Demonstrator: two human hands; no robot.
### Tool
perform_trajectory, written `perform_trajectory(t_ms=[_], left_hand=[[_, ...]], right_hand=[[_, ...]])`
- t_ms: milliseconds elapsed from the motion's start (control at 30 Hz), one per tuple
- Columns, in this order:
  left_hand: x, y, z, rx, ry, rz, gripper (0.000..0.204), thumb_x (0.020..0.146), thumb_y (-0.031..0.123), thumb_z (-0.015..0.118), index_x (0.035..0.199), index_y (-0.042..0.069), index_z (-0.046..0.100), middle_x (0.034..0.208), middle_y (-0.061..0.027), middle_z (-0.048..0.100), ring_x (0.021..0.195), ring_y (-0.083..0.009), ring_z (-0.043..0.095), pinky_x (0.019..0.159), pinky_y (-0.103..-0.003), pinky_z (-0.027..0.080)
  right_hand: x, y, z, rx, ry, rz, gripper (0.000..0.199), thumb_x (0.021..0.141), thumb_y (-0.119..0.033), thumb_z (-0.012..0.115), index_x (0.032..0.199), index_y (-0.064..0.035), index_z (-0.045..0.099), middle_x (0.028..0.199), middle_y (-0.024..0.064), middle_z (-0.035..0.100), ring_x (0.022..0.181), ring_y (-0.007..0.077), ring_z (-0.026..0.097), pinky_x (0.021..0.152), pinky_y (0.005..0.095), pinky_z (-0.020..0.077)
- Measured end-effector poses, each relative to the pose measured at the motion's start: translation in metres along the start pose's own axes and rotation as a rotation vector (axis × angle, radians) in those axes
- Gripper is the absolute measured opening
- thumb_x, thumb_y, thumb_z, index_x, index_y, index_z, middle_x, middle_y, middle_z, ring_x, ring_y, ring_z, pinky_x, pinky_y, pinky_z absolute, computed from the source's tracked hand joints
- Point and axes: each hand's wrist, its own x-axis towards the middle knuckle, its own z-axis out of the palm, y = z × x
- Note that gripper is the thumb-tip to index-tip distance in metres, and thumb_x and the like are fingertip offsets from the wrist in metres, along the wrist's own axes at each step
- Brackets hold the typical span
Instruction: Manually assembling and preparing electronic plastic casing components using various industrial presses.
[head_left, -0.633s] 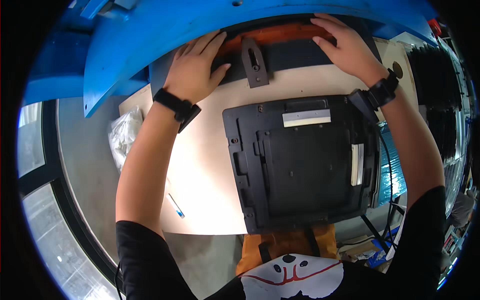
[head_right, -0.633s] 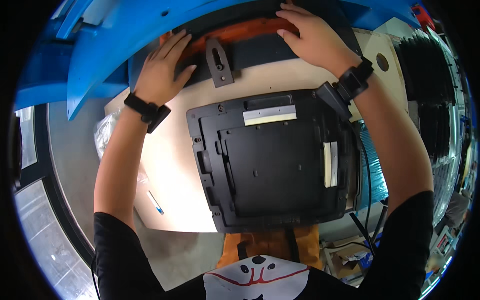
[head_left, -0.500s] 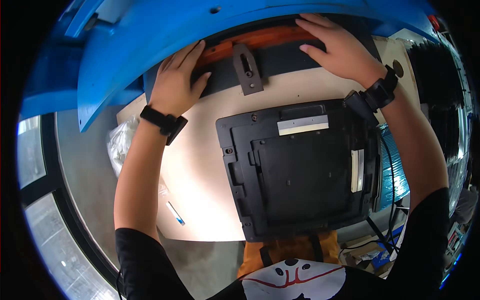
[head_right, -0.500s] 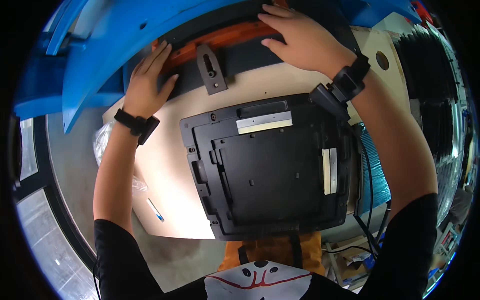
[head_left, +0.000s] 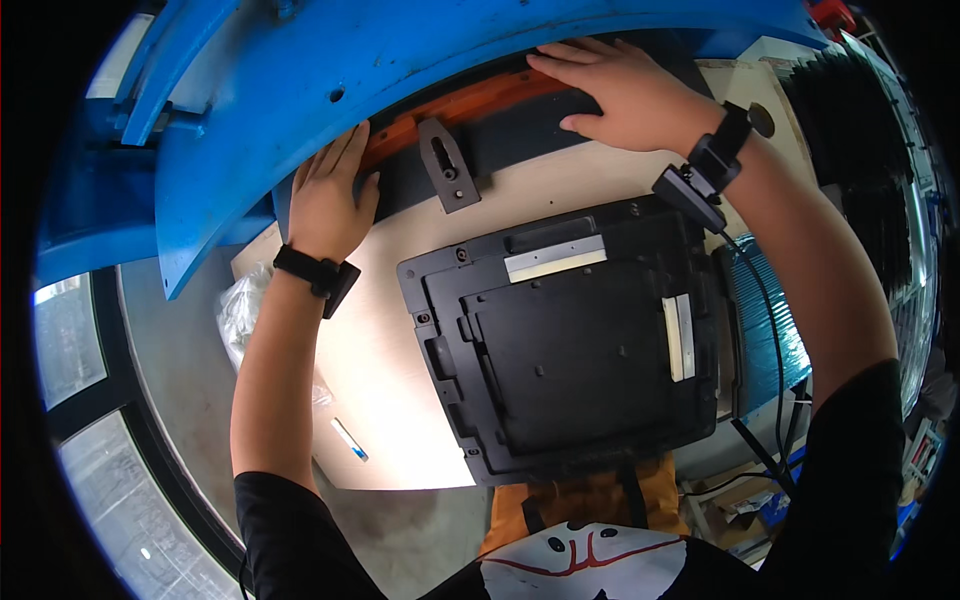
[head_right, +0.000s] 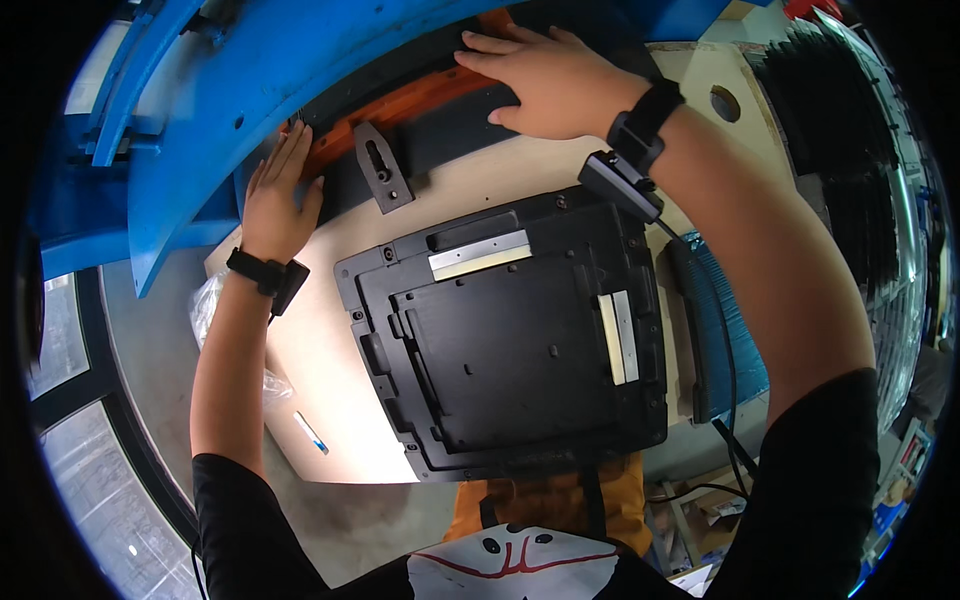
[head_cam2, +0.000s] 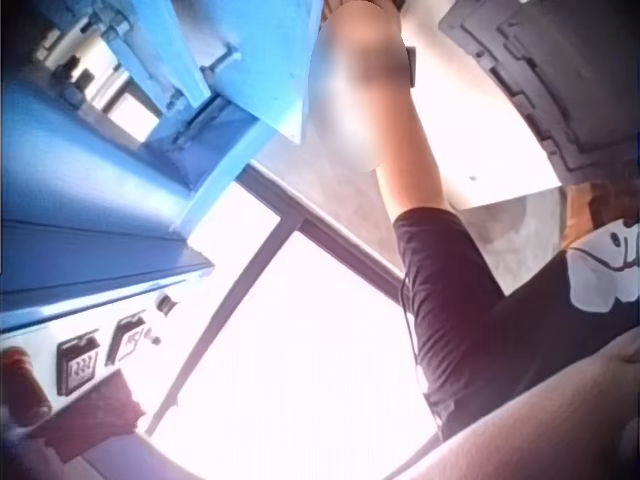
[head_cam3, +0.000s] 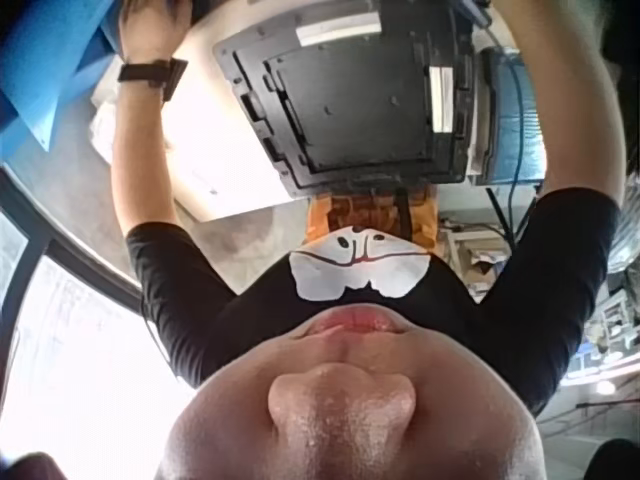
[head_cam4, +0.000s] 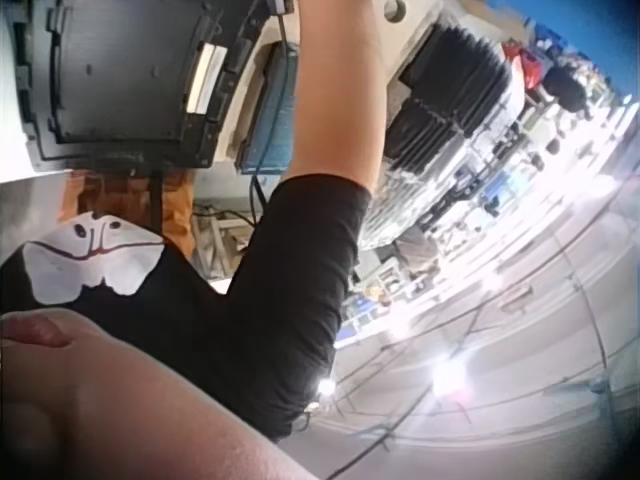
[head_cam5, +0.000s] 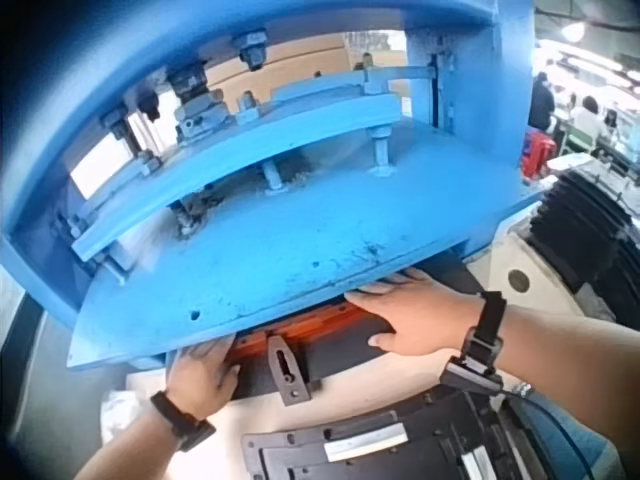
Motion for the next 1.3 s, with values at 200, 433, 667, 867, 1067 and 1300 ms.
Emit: perform_trajectory(t_ms=[200, 433, 667, 867, 1067, 1300], left_hand=[[0.001, -0.006, -0.003, -0.243, -0.014, -0.003, 0.059, 0.083, 0.006, 0.063, 0.14, 0.006, 0.049, 0.147, -0.0193, 0.044, 0.139, -0.0372, 0.037, 0.112, -0.04, 0.034], [-0.01, 0.005, 0.009, -0.223, 0.19, -0.003, 0.046, 0.082, 0.001, 0.064, 0.127, -0.001, 0.056, 0.129, -0.0208, 0.058, 0.119, -0.037, 0.057, 0.101, -0.04, 0.045], [0.0, 0.005, 0.01, -0.108, 0.182, 0.002, 0.043, 0.076, 0.004, 0.066, 0.118, -0.001, 0.061, 0.124, -0.0183, 0.062, 0.109, -0.0339, 0.061, 0.092, -0.04, 0.047], [0.002, -0.009, 0.013, -0.23, 0.129, 0.012, 0.039, 0.076, 0.004, 0.062, 0.114, -0.004, 0.062, 0.12, -0.0213, 0.062, 0.114, -0.0376, 0.058, 0.101, -0.045, 0.042], [0.015, 0.024, 0.001, -0.236, -0.039, -0.093, 0.07, 0.075, -0.003, 0.058, 0.143, -0.004, 0.04, 0.144, -0.0252, 0.044, 0.135, -0.0407, 0.042, 0.11, -0.041, 0.037], [0.018, 0.019, -0.023, -0.348, -0.214, -0.163, 0.065, 0.082, -0.003, 0.058, 0.144, -0.004, 0.039, 0.146, -0.0226, 0.044, 0.134, -0.0339, 0.045, 0.109, -0.041, 0.037]], right_hand=[[0.0, -0.012, -0.005, 0.032, -0.01, 0.046, 0.068, 0.088, -0.033, 0.066, 0.148, -0.0165, 0.039, 0.158, 0.003, 0.029, 0.144, 0.0249, 0.03, 0.116, 0.0515, 0.0261], [-0.008, -0.014, -0.005, -0.007, 0.07, 0.087, 0.063, 0.086, -0.036, 0.066, 0.142, -0.0116, 0.048, 0.151, 0.0059, 0.042, 0.138, 0.024, 0.041, 0.115, 0.0468, 0.0292], [0.0, -0.002, -0.016, 0.212, 0.074, 0.132, 0.06, 0.083, -0.038, 0.069, 0.134, -0.0109, 0.056, 0.145, 0.0065, 0.049, 0.128, 0.0265, 0.05, 0.112, 0.0471, 0.0323], [-0.01, -0.001, -0.036, 0.329, -0.108, 0.13, 0.062, 0.085, -0.039, 0.065, 0.136, -0.0062, 0.053, 0.146, 0.0082, 0.048, 0.126, 0.0317, 0.051, 0.11, 0.0486, 0.0336], [-0.056, 0.021, -0.068, 0.62, -0.138, 0.163, 0.049, 0.088, -0.029, 0.066, 0.127, -0.0007, 0.057, 0.126, 0.018, 0.059, 0.119, 0.0339, 0.055, 0.101, 0.0389, 0.0443], [-0.056, 0.048, -0.051, 0.599, -0.006, 0.195, 0.041, 0.09, -0.031, 0.063, 0.118, -0.0017, 0.062, 0.113, 0.0175, 0.063, 0.108, 0.0337, 0.06, 0.092, 0.0405, 0.0483]])
